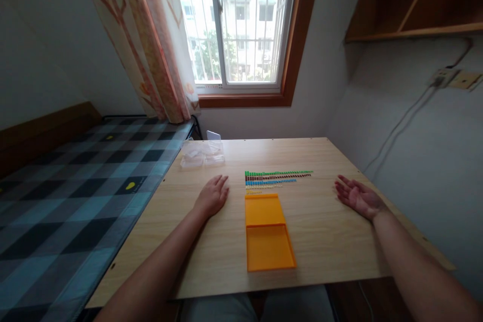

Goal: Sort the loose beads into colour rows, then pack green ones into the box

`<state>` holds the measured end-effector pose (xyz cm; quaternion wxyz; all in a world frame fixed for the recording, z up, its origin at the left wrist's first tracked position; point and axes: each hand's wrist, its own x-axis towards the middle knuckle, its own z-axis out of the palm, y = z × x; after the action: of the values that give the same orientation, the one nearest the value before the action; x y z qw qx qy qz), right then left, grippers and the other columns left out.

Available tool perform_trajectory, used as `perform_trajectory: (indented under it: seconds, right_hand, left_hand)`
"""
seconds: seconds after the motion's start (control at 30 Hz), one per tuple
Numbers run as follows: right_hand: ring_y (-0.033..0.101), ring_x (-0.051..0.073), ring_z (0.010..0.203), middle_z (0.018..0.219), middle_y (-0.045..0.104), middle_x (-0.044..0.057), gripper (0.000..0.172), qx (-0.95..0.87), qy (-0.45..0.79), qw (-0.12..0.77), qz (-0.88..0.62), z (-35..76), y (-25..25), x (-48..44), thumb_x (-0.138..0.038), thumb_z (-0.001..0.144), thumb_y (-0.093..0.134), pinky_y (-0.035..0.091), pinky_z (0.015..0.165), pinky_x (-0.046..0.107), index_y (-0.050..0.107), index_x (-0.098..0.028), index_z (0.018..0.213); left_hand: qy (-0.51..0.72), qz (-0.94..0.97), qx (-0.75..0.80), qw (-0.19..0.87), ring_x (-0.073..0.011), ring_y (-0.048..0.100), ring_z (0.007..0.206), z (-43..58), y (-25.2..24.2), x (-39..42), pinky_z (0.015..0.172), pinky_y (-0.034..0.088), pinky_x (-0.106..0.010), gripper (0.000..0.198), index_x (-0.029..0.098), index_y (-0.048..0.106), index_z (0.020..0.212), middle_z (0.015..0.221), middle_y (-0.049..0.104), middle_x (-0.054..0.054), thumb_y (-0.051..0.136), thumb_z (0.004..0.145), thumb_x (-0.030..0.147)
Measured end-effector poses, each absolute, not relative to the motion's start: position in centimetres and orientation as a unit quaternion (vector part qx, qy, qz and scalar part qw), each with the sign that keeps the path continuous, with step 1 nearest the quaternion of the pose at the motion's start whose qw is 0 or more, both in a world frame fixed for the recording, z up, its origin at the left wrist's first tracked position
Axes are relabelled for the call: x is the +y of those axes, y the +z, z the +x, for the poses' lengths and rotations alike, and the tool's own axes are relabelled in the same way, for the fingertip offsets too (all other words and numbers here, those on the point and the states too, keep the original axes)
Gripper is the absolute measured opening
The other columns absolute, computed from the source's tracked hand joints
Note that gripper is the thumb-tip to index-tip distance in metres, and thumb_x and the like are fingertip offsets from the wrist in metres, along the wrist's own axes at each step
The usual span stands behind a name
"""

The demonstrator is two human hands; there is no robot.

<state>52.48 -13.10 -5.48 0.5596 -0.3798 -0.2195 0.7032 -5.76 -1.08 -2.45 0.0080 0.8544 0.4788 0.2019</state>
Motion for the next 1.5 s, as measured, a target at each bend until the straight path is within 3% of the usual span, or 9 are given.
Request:
perform_trajectory:
  seconds: [0.3, 0.6, 0.83, 1.17, 1.37, 1.5]
  right_hand:
    - [0.072, 0.016, 0.102, 0.111, 0.075, 0.003, 0.039, -0.203, 0.681, 0.599, -0.369, 52.2, -5.3, -13.8, -0.016, 0.100, 0.038, 0.058, 0.093, 0.039, 0.059, -0.031, 0.130]
    - [0.069, 0.018, 0.110, 0.120, 0.072, 0.005, 0.038, -0.262, 0.716, 0.526, -0.378, 52.2, -5.0, -12.8, -0.027, 0.104, 0.035, 0.054, 0.098, 0.043, 0.051, -0.033, 0.138]
    - [0.069, 0.017, 0.109, 0.121, 0.072, 0.007, 0.039, -0.241, 0.729, 0.525, -0.366, 52.2, -4.9, -13.0, -0.029, 0.106, 0.032, 0.055, 0.096, 0.041, 0.046, -0.034, 0.142]
    - [0.074, 0.020, 0.100, 0.116, 0.074, 0.006, 0.038, -0.278, 0.676, 0.545, -0.410, 50.7, -3.9, -14.0, -0.019, 0.099, 0.047, 0.064, 0.082, 0.035, 0.057, -0.032, 0.134]
    - [0.074, 0.018, 0.090, 0.108, 0.075, 0.004, 0.036, -0.316, 0.623, 0.553, -0.453, 48.6, -1.9, -14.6, -0.032, 0.094, 0.060, 0.062, 0.079, 0.031, 0.060, -0.033, 0.130]
    - [0.069, 0.018, 0.078, 0.097, 0.073, 0.005, 0.036, -0.382, 0.608, 0.531, -0.451, 46.2, 0.3, -14.5, -0.041, 0.088, 0.067, 0.058, 0.069, 0.030, 0.064, -0.031, 0.122]
  left_hand:
    - [0.167, 0.872, 0.460, 0.012, -0.0264, 0.048, 0.136, -0.5, -2.6, 1.2, 0.117, 0.034, -0.045, 0.050, 0.020, 0.052, 0.147, 0.146, 0.056, -0.013, 0.035, 0.104, 0.040]
    - [0.174, 0.867, 0.468, -0.004, -0.0273, 0.050, 0.134, 0.1, -3.3, 2.7, 0.112, 0.037, -0.047, 0.044, 0.032, 0.060, 0.139, 0.144, 0.058, -0.010, 0.036, 0.104, 0.043]
    - [0.237, 0.841, 0.486, -0.008, -0.0287, 0.054, 0.131, -0.3, -4.0, 3.1, 0.112, 0.042, -0.046, 0.043, 0.021, 0.070, 0.124, 0.133, 0.064, -0.014, 0.035, 0.103, 0.037]
    - [0.243, 0.836, 0.492, 0.015, -0.0280, 0.058, 0.125, -0.5, -2.7, 2.5, 0.111, 0.045, -0.044, 0.031, 0.020, 0.071, 0.117, 0.138, 0.062, -0.012, 0.050, 0.094, 0.026]
    - [0.213, 0.826, 0.522, 0.017, -0.0252, 0.064, 0.106, -0.1, -1.0, 1.3, 0.099, 0.049, -0.038, 0.022, 0.020, 0.074, 0.100, 0.107, 0.075, -0.008, 0.054, 0.093, 0.022]
    - [0.214, 0.817, 0.535, 0.021, -0.0272, 0.063, 0.104, -0.1, -0.7, 1.0, 0.095, 0.049, -0.039, 0.020, 0.019, 0.074, 0.093, 0.100, 0.075, -0.010, 0.054, 0.093, 0.021]
